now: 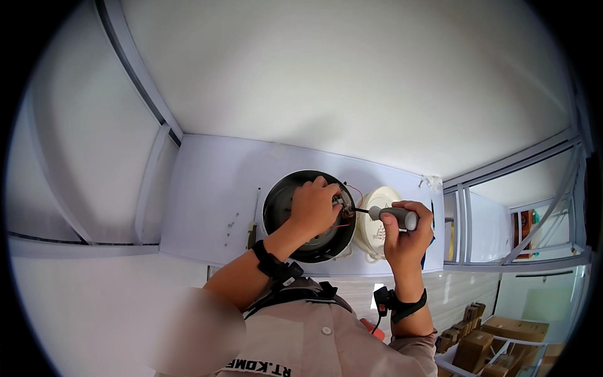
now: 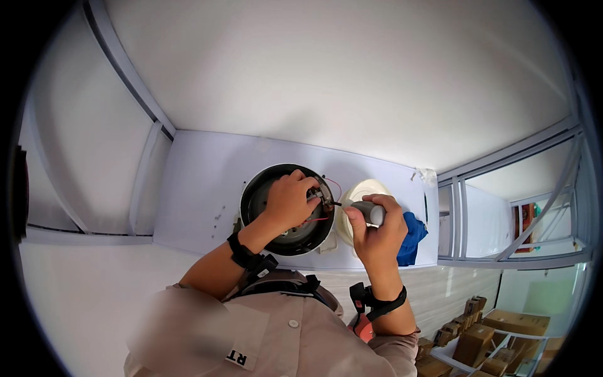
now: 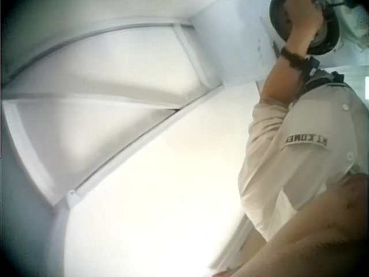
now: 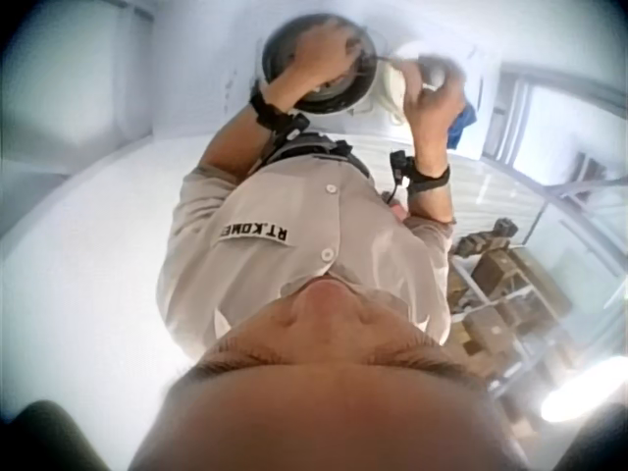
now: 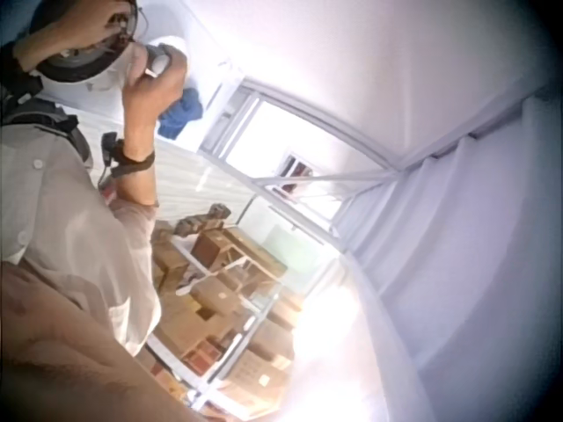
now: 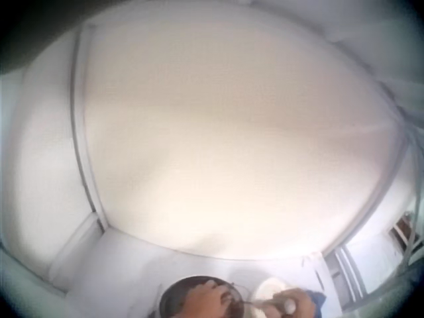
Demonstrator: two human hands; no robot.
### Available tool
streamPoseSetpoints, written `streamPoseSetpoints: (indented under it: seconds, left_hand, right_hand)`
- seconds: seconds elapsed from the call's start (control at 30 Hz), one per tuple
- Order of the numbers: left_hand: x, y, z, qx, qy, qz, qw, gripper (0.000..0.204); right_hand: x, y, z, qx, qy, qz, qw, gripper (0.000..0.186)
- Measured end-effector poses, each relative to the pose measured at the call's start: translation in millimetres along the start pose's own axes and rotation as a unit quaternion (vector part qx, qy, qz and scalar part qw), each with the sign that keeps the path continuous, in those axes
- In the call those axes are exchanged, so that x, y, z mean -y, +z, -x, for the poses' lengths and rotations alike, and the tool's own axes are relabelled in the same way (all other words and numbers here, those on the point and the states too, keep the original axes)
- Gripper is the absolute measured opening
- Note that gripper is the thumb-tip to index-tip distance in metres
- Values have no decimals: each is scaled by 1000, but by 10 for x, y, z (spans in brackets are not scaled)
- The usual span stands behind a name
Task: The person uses a screwdriver to adjust and tighten screws on the internal wiring of a ceiling light fixture. They manipulate wires and components inside the fixture's housing, then reattach the cover.
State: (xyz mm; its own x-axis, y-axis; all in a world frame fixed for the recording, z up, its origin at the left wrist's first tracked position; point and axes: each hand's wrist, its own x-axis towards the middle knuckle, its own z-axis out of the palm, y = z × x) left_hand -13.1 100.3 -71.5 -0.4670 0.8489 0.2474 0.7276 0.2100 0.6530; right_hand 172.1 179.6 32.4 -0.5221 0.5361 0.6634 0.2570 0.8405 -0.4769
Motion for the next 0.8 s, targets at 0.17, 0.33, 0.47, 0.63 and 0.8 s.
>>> streamPoseSetpoints:
  seconds: [0.17, 0.33, 0.47, 0.63, 0.8]
  left_hand:
    - [25, 3, -9, 8, -7, 5, 1000, 26]
    - [33, 6, -15, 13, -7, 4, 1000, 23]
    - [40, 5, -10, 14, -3, 9, 1000, 21]
    - [39, 4, -14, 13, -1, 13, 1000, 21]
    - [40, -13, -15, 15, -2, 9, 1000, 21]
  right_hand:
    - [33, -25, -71, -2, 78, -1, 997, 56]
    - [25, -21, -263, -1, 114, 102, 988, 63]
    - [86, 9, -339, -9, 93, 137, 986, 64]
    - [143, 56, -340, -23, 69, 164, 984, 60]
    - [208, 89, -459, -1, 101, 180, 979, 56]
